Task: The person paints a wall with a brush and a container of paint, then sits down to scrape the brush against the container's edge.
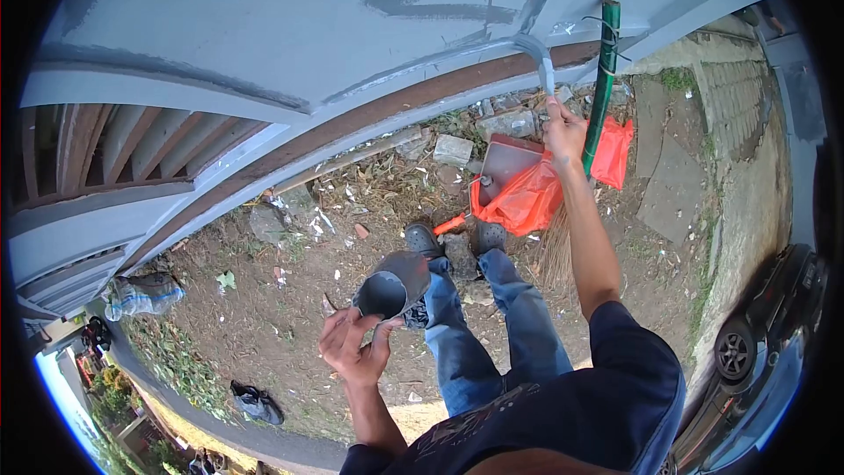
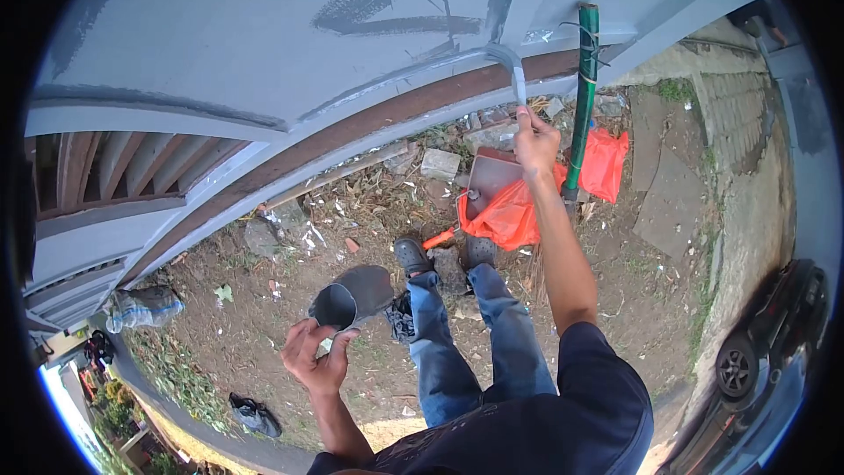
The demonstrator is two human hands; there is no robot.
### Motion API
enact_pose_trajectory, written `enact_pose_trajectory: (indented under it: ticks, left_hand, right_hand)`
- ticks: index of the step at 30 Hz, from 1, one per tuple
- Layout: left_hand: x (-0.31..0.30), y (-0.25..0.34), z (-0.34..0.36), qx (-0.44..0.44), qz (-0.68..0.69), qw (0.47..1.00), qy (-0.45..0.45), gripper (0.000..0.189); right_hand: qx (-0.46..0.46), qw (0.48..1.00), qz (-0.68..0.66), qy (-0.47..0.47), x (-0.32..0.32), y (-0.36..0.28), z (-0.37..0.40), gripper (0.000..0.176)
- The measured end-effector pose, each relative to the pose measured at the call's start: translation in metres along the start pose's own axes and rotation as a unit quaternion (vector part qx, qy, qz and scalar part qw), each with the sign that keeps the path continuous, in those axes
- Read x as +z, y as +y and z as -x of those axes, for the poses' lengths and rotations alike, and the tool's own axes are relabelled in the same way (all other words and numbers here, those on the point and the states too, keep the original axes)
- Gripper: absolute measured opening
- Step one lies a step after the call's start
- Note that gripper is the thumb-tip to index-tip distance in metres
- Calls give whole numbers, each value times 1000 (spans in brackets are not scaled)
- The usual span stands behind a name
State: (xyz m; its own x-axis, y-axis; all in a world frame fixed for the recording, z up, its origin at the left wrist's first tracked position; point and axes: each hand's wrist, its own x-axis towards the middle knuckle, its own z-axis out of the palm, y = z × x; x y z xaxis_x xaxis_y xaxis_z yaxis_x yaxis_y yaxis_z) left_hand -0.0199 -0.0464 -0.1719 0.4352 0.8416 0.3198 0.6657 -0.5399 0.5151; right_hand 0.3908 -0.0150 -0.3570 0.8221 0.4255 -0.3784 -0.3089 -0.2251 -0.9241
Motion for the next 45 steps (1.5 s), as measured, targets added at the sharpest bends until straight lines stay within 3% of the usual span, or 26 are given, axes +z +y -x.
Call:
enact_pose_trajectory:
  ticks: [3, 6, 8, 9, 11, 14, 15, 18, 21, 25, 28, 31, 36, 38, 42, 45]
  left_hand:
    - [1, 1, 1, -17, -3, 1000, -5, 26]
    - [3, 3, 3, 3, -9, 1000, -3, 25]
    - [2, 6, 4, -21, -9, 1000, -4, 31]
    - [1, 6, 6, -20, -13, 1000, -4, 31]
    - [-1, 6, 9, -18, -10, 1000, -1, 31]
    - [-7, 12, 8, -20, -14, 1000, 12, 30]
    - [-9, 12, 8, -19, -15, 1000, 15, 30]
    - [-12, 13, 10, -34, -12, 999, 27, 29]
    - [-12, 9, 15, -35, -10, 999, 28, 29]
    - [-5, 0, 22, -36, -3, 999, 20, 28]
    - [-1, 3, 22, -40, -2, 999, 18, 28]
    - [0, 5, 20, -39, 1, 999, 13, 28]
    - [-3, 9, 15, -41, 0, 999, 12, 27]
    - [-5, 8, 16, -40, 3, 999, 21, 27]
    - [-9, 4, 16, -37, 5, 999, 28, 26]
    - [-9, -1, 16, -27, 8, 999, 35, 26]
  right_hand:
    - [-160, 969, 184, 33, 0, 23, 2, 43]
    - [-140, 943, 302, -29, 25, 7, 43, 42]
    - [-233, 930, 276, -75, 55, 9, 63, 42]
    - [-232, 931, 272, -77, 69, 12, 71, 42]
    - [-265, 913, 259, -172, 89, 15, 82, 36]
    - [-215, 909, 280, -223, 91, -9, 93, 34]
    - [-272, 901, 279, -191, 86, -9, 88, 34]
    - [-313, 857, 398, -98, 50, -36, 60, 36]
    - [-347, 763, 545, -34, 10, -61, 23, 35]
    - [-357, 717, 598, 15, -15, -86, 13, 33]
    - [-376, 701, 605, -16, -1, -83, 32, 32]
    - [-346, 710, 603, -108, 34, -74, 59, 34]
    - [-382, 710, 554, -209, 81, -66, 95, 38]
    - [-380, 723, 539, -204, 81, -73, 90, 37]
    - [-358, 708, 603, -76, 43, -92, 44, 34]
    - [-330, 697, 636, -30, 6, -106, 20, 35]
